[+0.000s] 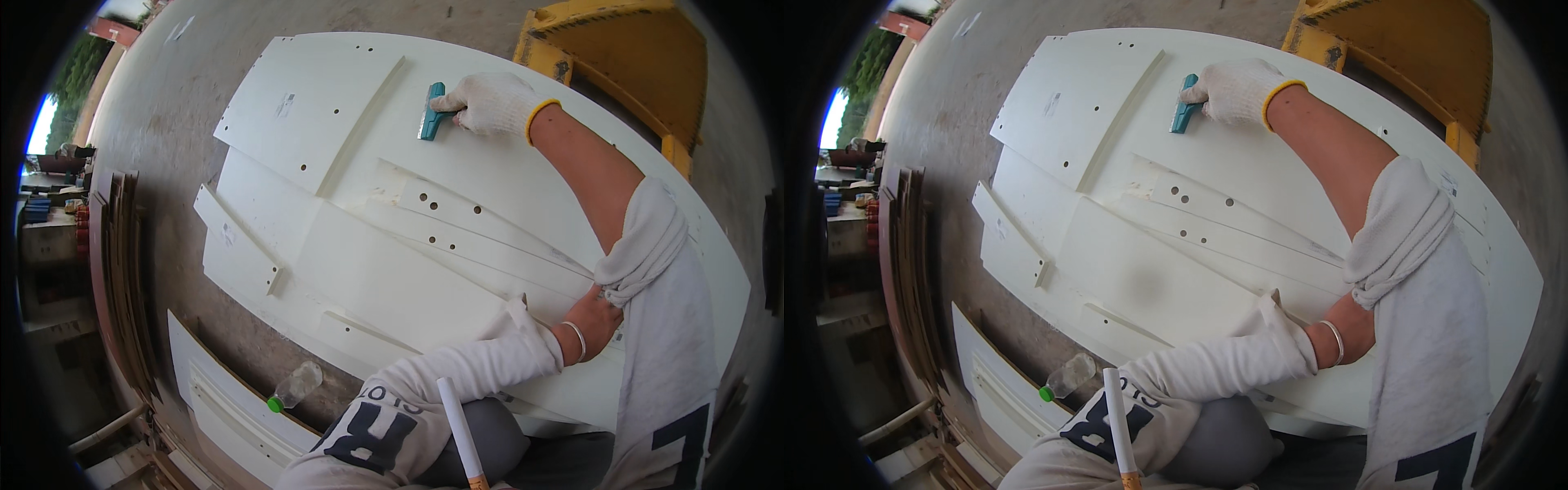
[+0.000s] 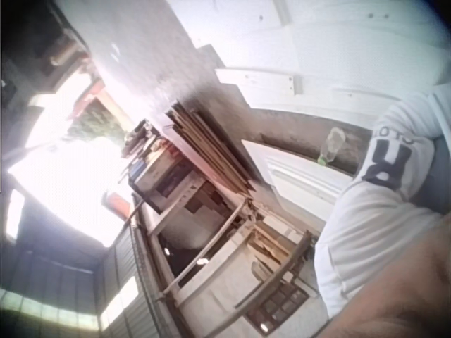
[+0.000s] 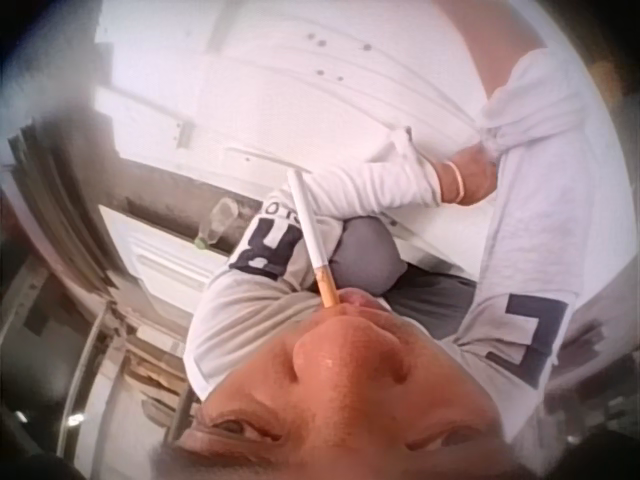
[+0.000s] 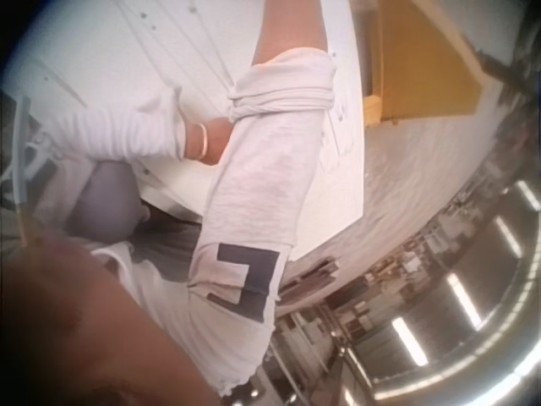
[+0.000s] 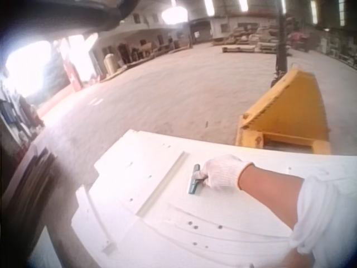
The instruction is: The person wipes white panels with a cloth, uses a blue scraper to remove residue, and applies liquid from a bottle. They also use a yellow screwdriver to pry off small strips from the panels and continue wiping the surfaces.
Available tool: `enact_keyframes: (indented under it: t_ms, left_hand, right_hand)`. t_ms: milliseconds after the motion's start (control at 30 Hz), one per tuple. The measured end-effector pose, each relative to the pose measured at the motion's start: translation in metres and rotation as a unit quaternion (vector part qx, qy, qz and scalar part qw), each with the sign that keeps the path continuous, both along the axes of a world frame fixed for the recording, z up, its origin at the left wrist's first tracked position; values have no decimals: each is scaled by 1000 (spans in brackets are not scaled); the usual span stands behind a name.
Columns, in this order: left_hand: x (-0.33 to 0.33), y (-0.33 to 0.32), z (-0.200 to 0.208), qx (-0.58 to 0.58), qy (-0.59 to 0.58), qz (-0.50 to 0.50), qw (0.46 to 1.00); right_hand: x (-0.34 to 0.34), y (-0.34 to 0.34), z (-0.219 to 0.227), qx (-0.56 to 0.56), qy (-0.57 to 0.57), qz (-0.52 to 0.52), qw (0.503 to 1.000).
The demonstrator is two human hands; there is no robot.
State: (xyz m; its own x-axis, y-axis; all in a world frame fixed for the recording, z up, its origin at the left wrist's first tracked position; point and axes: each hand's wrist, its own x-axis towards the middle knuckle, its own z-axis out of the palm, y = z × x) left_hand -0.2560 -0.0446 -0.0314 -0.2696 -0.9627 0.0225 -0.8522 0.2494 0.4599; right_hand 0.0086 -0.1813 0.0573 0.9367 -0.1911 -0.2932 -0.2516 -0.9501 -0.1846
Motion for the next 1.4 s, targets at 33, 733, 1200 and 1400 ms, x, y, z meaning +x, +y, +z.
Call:
enact_keyframes:
  t_ms: [33, 733, 1200, 1400]
  left_hand:
    - [-5, -2, -6, 8, 19, 5, 1000]
    - [26, -20, -5, -67, 25, 132, 989]
    - [21, -23, -15, -19, 237, 161, 958]
    - [35, -19, -1, -25, 80, 120, 989]
  right_hand:
    - [8, 0, -2, 4, 4, -2, 1000]
    - [29, -24, -14, -150, -18, 96, 984]
    - [40, 48, 10, 0, 20, 196, 980]
    - [-16, 23, -11, -8, -75, 149, 986]
